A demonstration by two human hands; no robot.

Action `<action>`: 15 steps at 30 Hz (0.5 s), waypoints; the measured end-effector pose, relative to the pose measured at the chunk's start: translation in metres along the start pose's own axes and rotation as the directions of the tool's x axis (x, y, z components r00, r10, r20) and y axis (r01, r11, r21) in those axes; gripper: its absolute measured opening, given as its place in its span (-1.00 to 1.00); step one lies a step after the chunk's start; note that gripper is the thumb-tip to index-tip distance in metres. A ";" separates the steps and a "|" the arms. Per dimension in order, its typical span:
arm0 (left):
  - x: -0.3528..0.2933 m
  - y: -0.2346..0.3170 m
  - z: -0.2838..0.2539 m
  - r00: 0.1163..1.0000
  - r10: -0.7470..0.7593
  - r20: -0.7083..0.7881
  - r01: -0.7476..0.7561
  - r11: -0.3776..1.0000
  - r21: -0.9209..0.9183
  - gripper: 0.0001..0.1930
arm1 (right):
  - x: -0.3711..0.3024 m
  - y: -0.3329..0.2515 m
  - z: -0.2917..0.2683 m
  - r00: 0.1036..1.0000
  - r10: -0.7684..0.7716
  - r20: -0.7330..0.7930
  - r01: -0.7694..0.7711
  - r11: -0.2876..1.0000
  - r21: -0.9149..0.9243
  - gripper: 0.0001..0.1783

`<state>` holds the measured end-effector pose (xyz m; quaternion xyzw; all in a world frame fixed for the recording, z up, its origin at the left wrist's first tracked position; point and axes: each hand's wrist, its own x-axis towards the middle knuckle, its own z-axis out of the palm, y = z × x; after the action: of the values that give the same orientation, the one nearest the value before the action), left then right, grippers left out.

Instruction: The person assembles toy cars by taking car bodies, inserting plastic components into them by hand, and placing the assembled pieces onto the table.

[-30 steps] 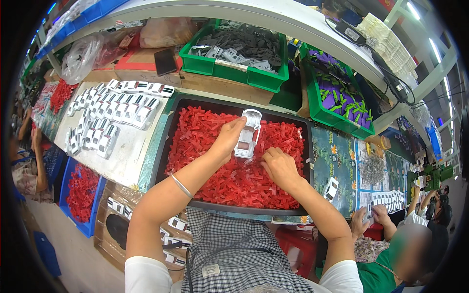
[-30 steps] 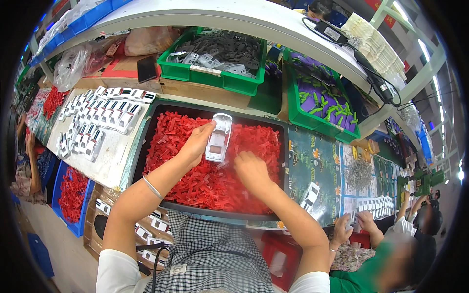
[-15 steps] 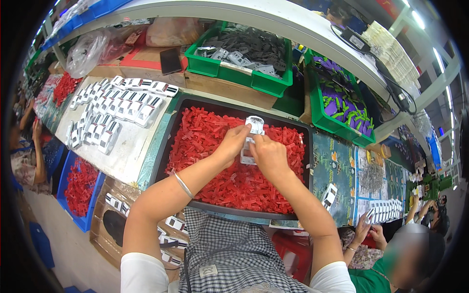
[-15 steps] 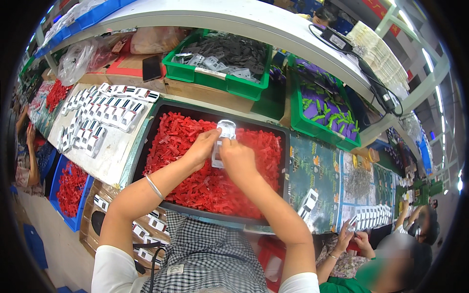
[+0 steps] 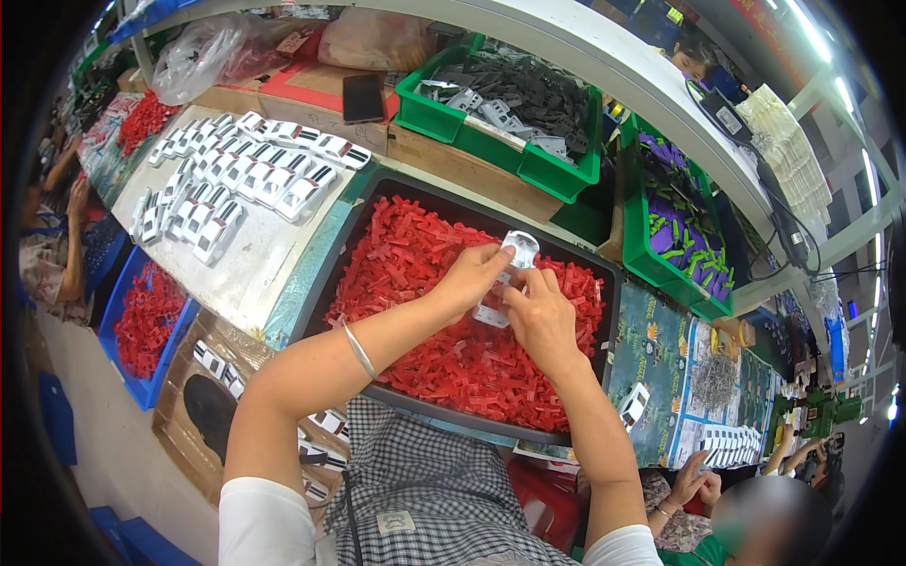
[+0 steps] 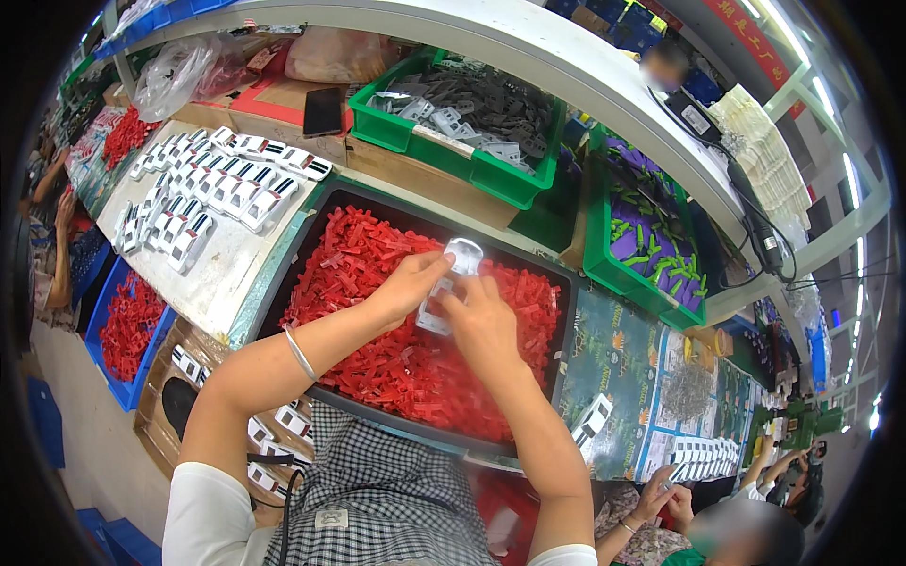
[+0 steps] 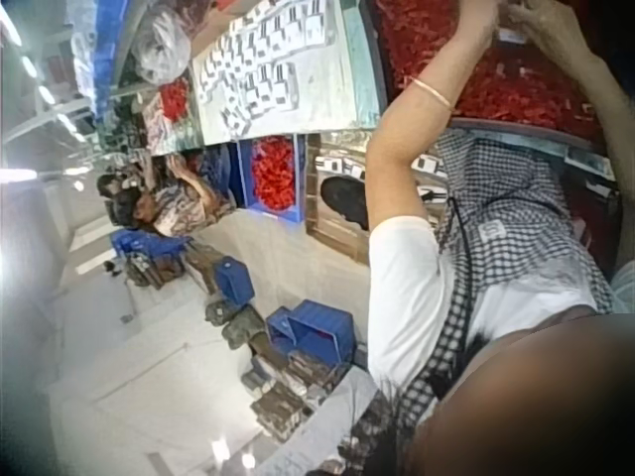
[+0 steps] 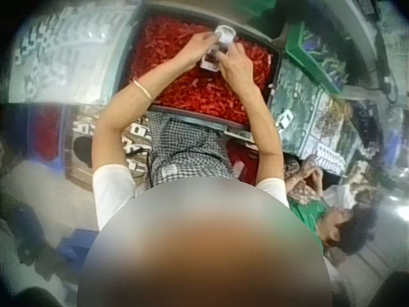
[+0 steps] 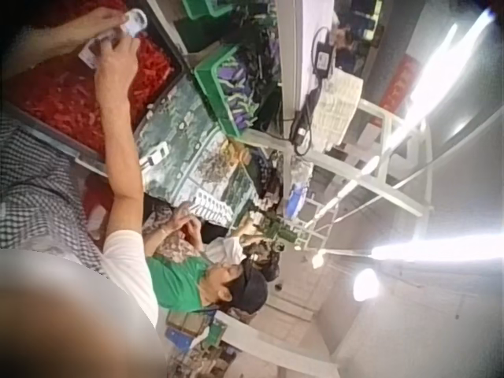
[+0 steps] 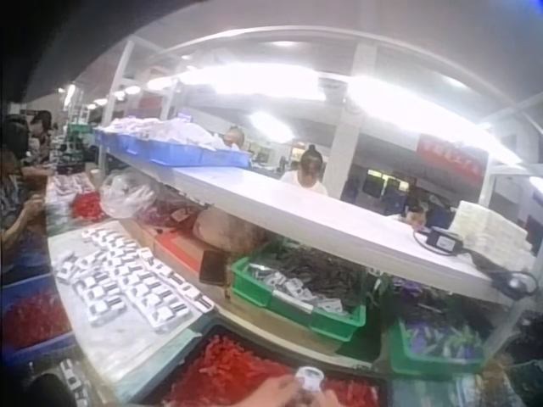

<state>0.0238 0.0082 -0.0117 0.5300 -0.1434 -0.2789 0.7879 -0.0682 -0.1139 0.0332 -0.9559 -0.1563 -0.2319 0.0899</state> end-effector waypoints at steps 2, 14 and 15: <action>-0.005 0.004 0.004 0.991 -0.118 0.062 0.112 0.990 0.088 -0.63 | -0.001 0.005 0.001 1.000 -0.010 0.017 0.010 0.999 -0.040 -0.80; -0.017 0.000 0.016 0.998 -0.047 0.037 0.047 0.999 0.001 -0.62 | 0.003 0.007 0.010 0.965 0.097 -0.245 -0.114 0.992 -0.057 -0.81; -0.015 0.001 0.016 0.999 -0.022 0.048 0.022 1.000 -0.013 -0.62 | 0.004 0.006 0.010 0.965 0.097 -0.242 -0.114 0.992 -0.056 -0.81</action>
<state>0.0034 0.0055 -0.0037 0.5193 -0.1546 -0.3012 0.7847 -0.0587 -0.1166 0.0261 -0.9305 -0.0853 -0.3454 0.0872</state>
